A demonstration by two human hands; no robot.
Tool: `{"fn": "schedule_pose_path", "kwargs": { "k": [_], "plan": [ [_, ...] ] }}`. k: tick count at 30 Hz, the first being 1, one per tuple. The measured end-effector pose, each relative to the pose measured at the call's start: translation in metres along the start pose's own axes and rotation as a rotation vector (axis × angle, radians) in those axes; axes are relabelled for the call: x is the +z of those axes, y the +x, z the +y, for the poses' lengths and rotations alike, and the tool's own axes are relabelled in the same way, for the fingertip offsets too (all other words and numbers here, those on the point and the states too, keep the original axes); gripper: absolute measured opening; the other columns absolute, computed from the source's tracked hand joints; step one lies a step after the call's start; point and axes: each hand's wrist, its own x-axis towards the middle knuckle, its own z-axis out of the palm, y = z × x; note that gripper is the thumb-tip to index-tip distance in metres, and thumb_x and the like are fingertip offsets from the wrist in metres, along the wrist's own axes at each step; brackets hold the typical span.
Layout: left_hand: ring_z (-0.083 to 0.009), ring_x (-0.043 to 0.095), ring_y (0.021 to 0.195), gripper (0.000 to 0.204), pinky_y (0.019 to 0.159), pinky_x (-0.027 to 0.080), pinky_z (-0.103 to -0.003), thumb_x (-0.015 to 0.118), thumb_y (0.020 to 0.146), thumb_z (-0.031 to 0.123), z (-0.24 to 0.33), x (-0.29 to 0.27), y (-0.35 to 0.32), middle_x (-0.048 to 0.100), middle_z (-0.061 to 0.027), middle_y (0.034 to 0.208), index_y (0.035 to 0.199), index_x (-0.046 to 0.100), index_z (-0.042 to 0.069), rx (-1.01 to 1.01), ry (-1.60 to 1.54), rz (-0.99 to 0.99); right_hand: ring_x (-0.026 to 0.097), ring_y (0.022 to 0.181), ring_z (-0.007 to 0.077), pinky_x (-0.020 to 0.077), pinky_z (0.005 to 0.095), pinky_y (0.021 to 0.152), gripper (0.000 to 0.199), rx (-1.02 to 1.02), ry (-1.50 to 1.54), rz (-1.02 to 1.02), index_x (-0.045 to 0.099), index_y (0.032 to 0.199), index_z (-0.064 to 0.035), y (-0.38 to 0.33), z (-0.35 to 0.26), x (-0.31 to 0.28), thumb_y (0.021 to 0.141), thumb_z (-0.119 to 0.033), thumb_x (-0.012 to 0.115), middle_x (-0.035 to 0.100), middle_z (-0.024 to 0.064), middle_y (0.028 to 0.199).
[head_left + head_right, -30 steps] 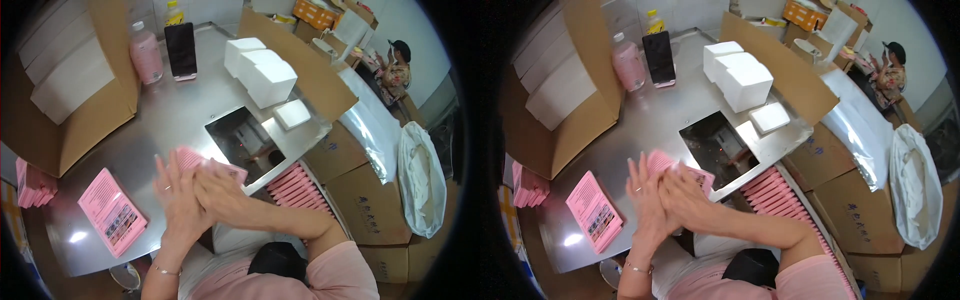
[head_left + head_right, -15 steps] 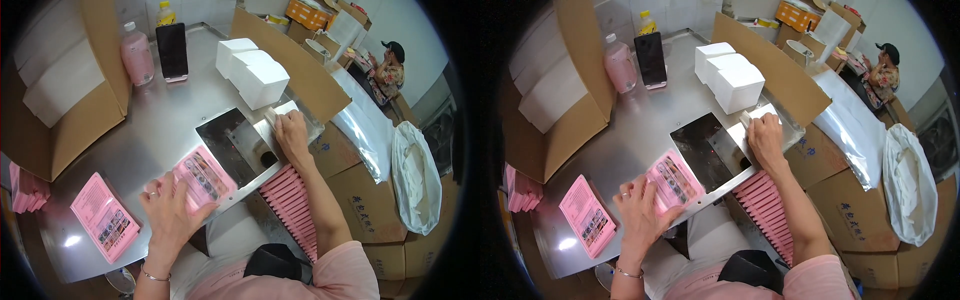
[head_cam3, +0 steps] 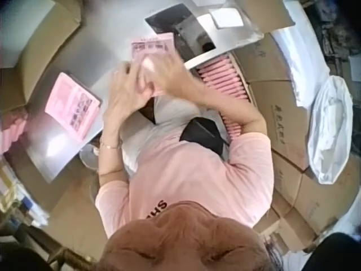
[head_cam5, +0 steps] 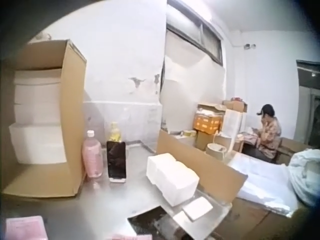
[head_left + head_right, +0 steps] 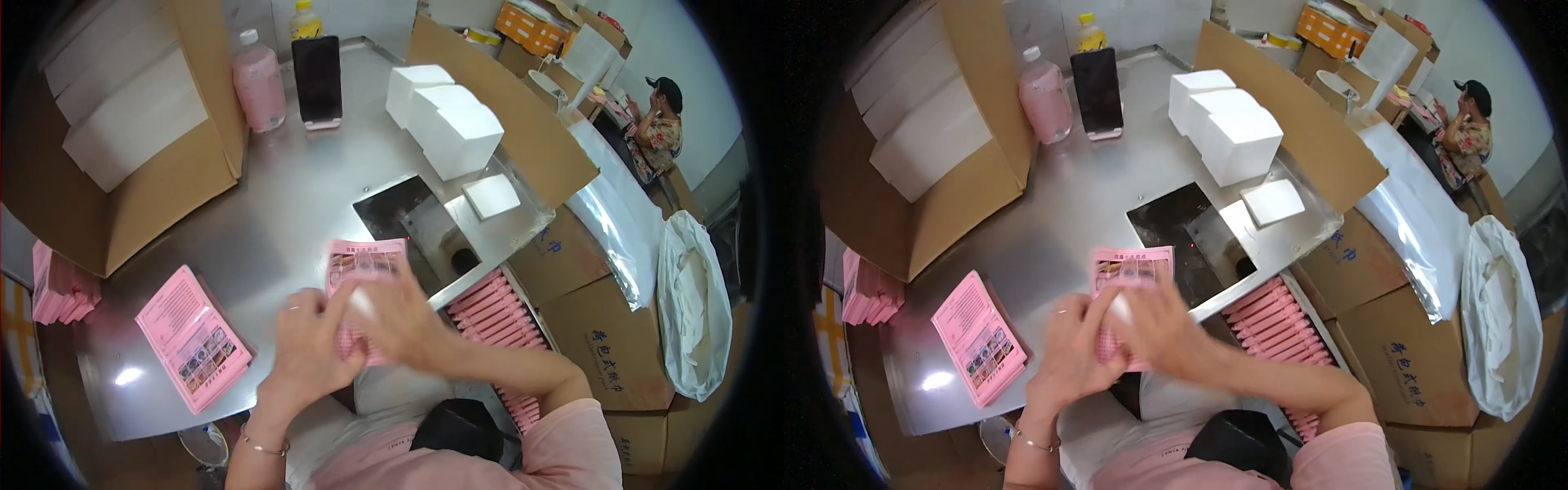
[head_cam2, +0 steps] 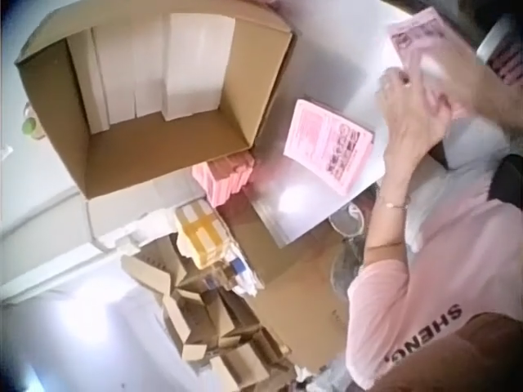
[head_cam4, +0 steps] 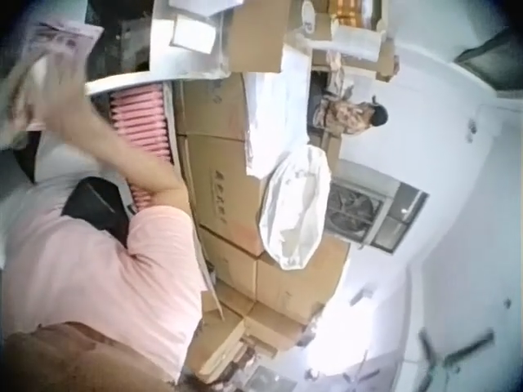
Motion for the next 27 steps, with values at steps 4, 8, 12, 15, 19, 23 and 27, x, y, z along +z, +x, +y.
{"fn": "schedule_pose_path", "kwargs": {
  "k": [4, 8, 12, 15, 19, 23, 27],
  "plan": [
    [-0.0316, 0.056, 0.086, 0.071, 0.077, 0.046, -0.04, 0.068, 0.084, 0.007, 0.02, 0.005, 0.014, 0.055, -0.0181, 0.099, 0.149, 0.04, 0.006, -0.184, 0.021, -0.02, 0.055, 0.106, 0.0391, 0.0305, 0.0693, 0.105, 0.032, 0.296, -0.121, -0.127, 0.058, 0.115, -0.0017, 0.04, 0.043, 0.034, 0.084, -0.012, 0.058, 0.059, 0.0197, 0.101],
    [-0.0312, 0.056, 0.085, 0.065, 0.077, 0.044, -0.041, 0.072, 0.081, 0.011, 0.01, -0.023, -0.02, 0.057, -0.0121, 0.092, 0.142, 0.05, 0.008, -0.143, -0.07, -0.057, 0.063, 0.101, 0.0369, 0.0449, 0.0572, 0.096, 0.024, 0.443, 0.048, -0.013, 0.057, 0.109, -0.0033, 0.008, 0.093, 0.033, 0.086, -0.012, 0.058, 0.064, 0.0202, 0.106],
    [-0.0328, 0.056, 0.095, 0.065, 0.086, 0.043, -0.047, 0.076, 0.079, 0.02, 0.017, -0.041, -0.041, 0.058, -0.0139, 0.103, 0.139, 0.054, 0.012, -0.168, -0.054, -0.086, 0.068, 0.079, 0.0401, 0.0534, 0.0473, 0.067, 0.02, 0.598, -0.132, -0.542, 0.067, 0.081, -0.0012, 0.005, 0.09, -0.007, 0.089, -0.019, 0.059, 0.069, 0.018, 0.079],
    [-0.038, 0.05, 0.116, 0.072, 0.098, 0.037, -0.056, 0.079, 0.075, 0.032, 0.003, -0.054, -0.06, 0.055, -0.0167, 0.125, 0.14, 0.054, 0.015, -0.408, 0.357, 0.135, 0.064, 0.079, 0.0364, 0.0499, 0.048, 0.072, 0.027, 0.588, -0.032, 0.095, 0.065, 0.093, 0.0005, 0.006, 0.085, -0.038, 0.089, -0.026, 0.067, 0.065, 0.0178, 0.084],
    [-0.0431, 0.031, 0.14, 0.078, 0.11, 0.025, -0.064, 0.075, 0.074, 0.038, -0.05, -0.044, -0.081, 0.038, -0.0188, 0.15, 0.145, 0.049, 0.017, -0.602, 0.701, 0.107, 0.059, 0.089, 0.0362, 0.0469, 0.0476, 0.08, 0.029, 0.656, -0.561, 0.208, 0.063, 0.098, -0.0006, -0.029, 0.13, -0.041, 0.086, -0.026, 0.07, 0.061, 0.0178, 0.097],
    [-0.0432, 0.029, 0.143, 0.081, 0.116, 0.02, -0.061, 0.071, 0.078, 0.04, -0.064, -0.052, -0.069, 0.037, -0.0198, 0.153, 0.15, 0.043, 0.017, -0.641, 0.627, -0.004, 0.057, 0.094, 0.0351, 0.0465, 0.0467, 0.082, 0.024, 0.711, -0.449, 0.054, 0.064, 0.095, -0.0017, -0.03, 0.107, -0.025, 0.085, -0.023, 0.071, 0.058, 0.0157, 0.098],
    [-0.0413, 0.034, 0.141, 0.077, 0.115, 0.025, -0.054, 0.071, 0.082, 0.032, -0.063, -0.091, -0.073, 0.042, -0.0191, 0.15, 0.151, 0.04, 0.014, -0.742, 0.291, 0.052, 0.061, 0.091, 0.0297, 0.0501, 0.0425, 0.079, 0.012, 0.924, -0.102, 0.425, 0.071, 0.09, -0.0029, -0.049, 0.144, -0.052, 0.087, -0.014, 0.068, 0.064, 0.0107, 0.097]
  ]
}}
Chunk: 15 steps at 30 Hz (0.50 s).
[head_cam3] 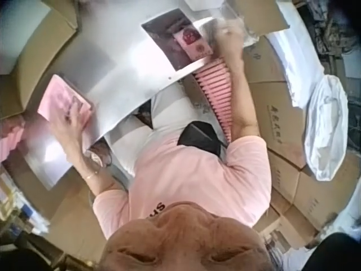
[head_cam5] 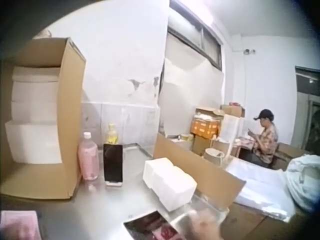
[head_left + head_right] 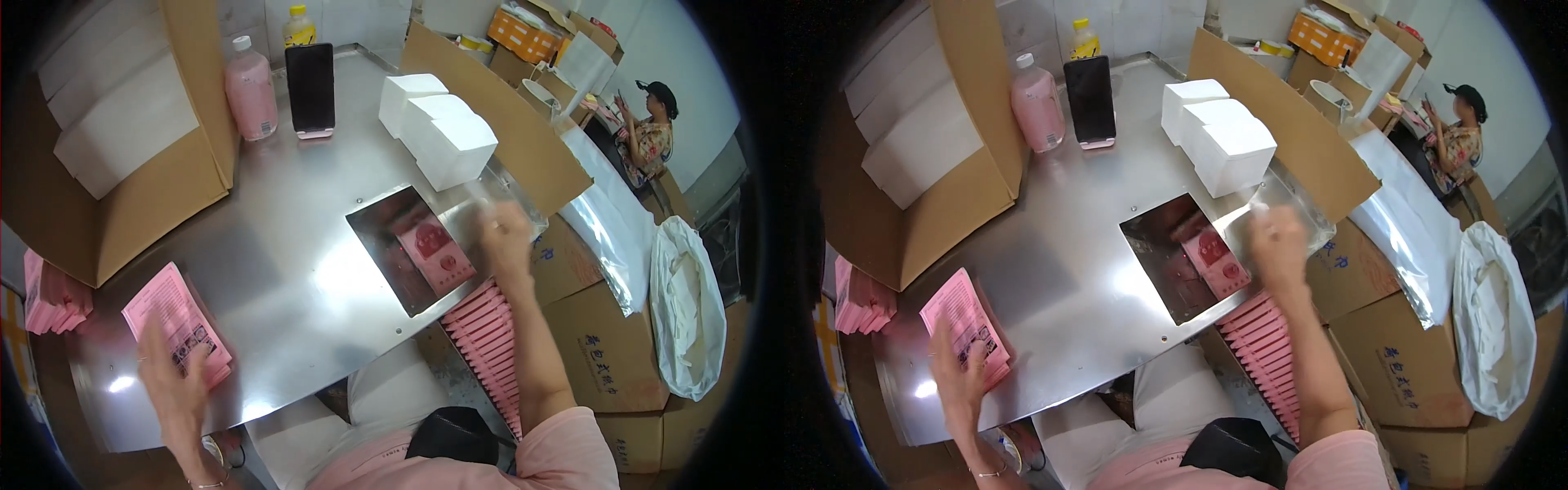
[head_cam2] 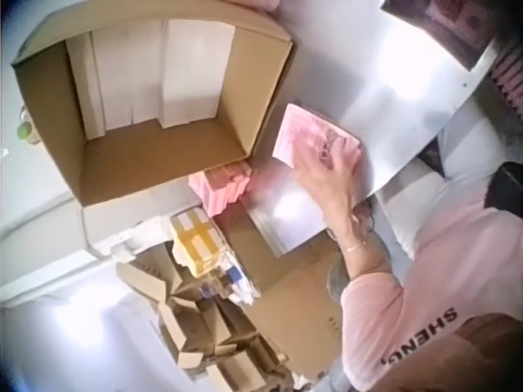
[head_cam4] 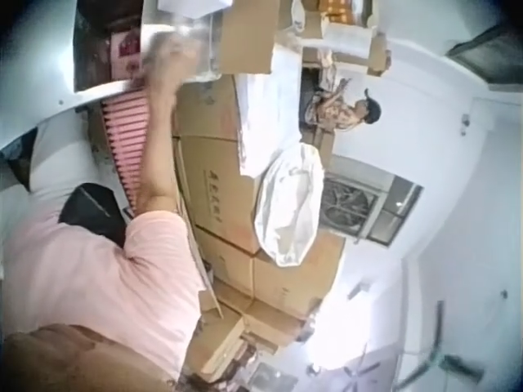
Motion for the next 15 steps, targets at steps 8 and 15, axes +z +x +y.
{"fn": "schedule_pose_path", "kwargs": {
  "k": [8, 15],
  "plan": [
    [-0.029, 0.047, 0.091, 0.014, 0.093, 0.037, -0.045, 0.066, 0.091, 0.008, -0.041, 0.013, 0.014, 0.054, -0.0098, 0.088, 0.098, 0.054, 0.005, 0.09, -0.037, 0.158, 0.059, 0.095, 0.0269, 0.0474, 0.0397, 0.085, 0.019, -0.522, -0.274, 0.22, 0.076, 0.102, -0.0052, 0.103, -0.052, 0.006, 0.086, -0.01, 0.068, 0.063, 0.011, 0.095],
    [-0.0297, 0.048, 0.089, 0.01, 0.086, 0.038, -0.041, 0.06, 0.094, 0.009, -0.049, 0.022, 0.012, 0.053, -0.0115, 0.088, 0.097, 0.052, 0.003, 0.087, -0.103, 0.163, 0.057, 0.09, 0.0295, 0.0496, 0.0409, 0.078, 0.018, -0.535, -0.355, -0.047, 0.076, 0.098, -0.0069, 0.113, -0.04, 0.027, 0.082, -0.013, 0.07, 0.06, 0.0128, 0.092]
  ]
}}
